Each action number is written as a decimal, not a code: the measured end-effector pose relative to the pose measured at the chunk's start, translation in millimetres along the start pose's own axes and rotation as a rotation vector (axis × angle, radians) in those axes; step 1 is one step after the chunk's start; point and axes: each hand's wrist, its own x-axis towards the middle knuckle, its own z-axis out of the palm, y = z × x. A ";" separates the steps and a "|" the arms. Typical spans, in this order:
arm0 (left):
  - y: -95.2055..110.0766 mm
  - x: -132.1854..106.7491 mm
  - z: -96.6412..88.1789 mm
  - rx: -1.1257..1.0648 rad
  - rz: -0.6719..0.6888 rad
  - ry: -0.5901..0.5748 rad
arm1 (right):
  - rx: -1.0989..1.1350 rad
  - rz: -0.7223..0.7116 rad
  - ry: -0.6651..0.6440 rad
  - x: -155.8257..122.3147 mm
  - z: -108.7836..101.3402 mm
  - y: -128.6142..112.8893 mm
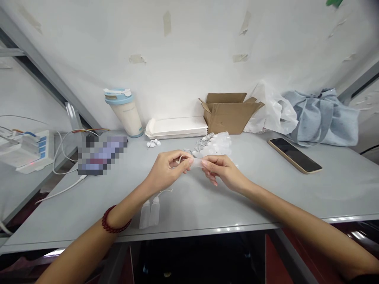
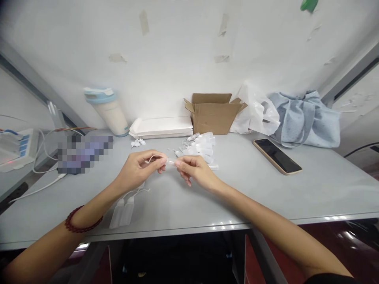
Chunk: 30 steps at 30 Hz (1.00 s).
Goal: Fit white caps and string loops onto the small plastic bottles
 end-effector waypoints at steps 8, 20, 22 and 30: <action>-3.9 4.7 -4.4 0.021 -0.139 -0.120 | -0.383 -0.211 0.139 -3.5 0.4 -1.7; -18.8 14.3 -26.0 0.316 0.013 0.013 | -0.538 -0.310 0.271 3.2 -11.5 -0.9; -37.6 21.6 -45.8 0.523 0.003 0.156 | -0.808 -0.486 0.405 8.3 -20.5 4.2; -102.9 32.6 -89.5 0.955 -0.143 0.204 | -1.357 -0.511 0.657 27.6 -55.5 26.7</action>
